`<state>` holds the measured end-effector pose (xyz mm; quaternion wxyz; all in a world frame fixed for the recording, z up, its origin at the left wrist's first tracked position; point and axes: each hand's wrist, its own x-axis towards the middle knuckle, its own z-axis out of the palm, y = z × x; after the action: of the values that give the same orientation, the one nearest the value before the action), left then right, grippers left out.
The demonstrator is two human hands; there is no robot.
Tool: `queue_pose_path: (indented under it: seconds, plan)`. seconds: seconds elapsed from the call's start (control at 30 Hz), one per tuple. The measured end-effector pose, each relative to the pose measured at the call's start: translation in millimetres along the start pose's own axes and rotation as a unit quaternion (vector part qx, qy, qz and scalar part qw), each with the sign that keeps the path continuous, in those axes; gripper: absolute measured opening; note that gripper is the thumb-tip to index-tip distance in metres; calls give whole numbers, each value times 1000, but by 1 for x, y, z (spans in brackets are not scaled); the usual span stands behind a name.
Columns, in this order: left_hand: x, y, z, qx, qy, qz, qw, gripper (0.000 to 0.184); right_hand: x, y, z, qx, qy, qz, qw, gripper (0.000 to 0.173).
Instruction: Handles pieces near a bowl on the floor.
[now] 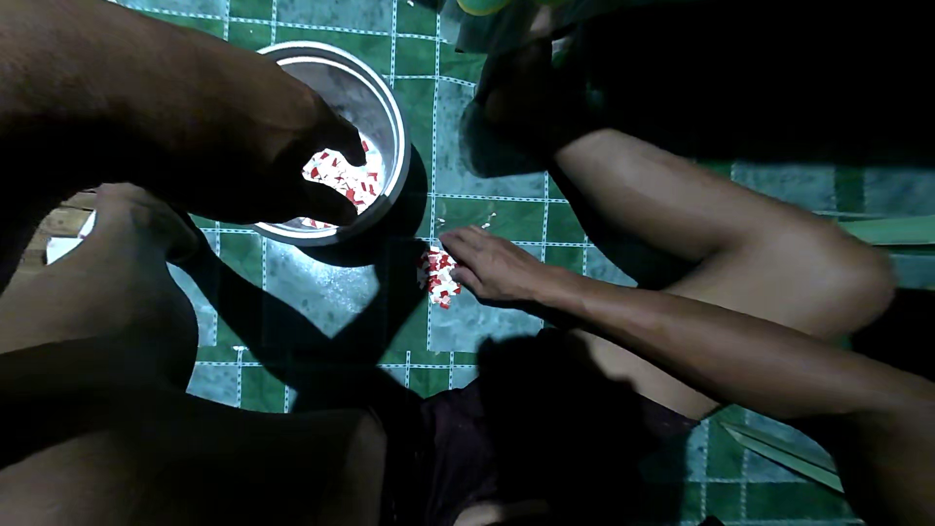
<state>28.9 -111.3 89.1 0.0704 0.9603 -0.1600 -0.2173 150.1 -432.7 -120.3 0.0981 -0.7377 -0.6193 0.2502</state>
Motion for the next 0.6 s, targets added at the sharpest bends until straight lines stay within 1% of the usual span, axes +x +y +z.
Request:
queue_pose_path:
  seconds: [0.07,0.1,0.13,0.17,0.27,0.4,0.47,0.53,0.6]
  plan:
    - [-2,5,-6,-1,23,-18,1000,54,-1,-1,3,-12,-34,-10,999,79]
    - [-3,5,-7,-2,35,-16,999,54,-2,-4,6,-22,-51,-20,998,87]
    - [-2,5,-7,-3,45,-12,999,55,-1,-9,10,-40,-67,-32,996,88]
    - [-2,6,-8,-1,48,-12,999,55,0,-12,16,-63,-79,-44,994,82]
    - [-2,10,-9,6,41,-5,999,52,6,-17,32,-123,-77,-78,986,47]
    - [-2,16,-11,8,-2,-22,1000,54,9,-9,37,-102,-20,-102,989,19]
    - [-2,16,-12,10,-16,-34,999,56,10,-5,37,-87,6,-113,990,17]
    - [-3,15,-12,4,-4,-30,1000,57,12,-3,39,-79,22,-130,988,18]
    - [-4,14,-12,0,13,-19,1000,52,14,-3,40,-66,32,-145,987,15]
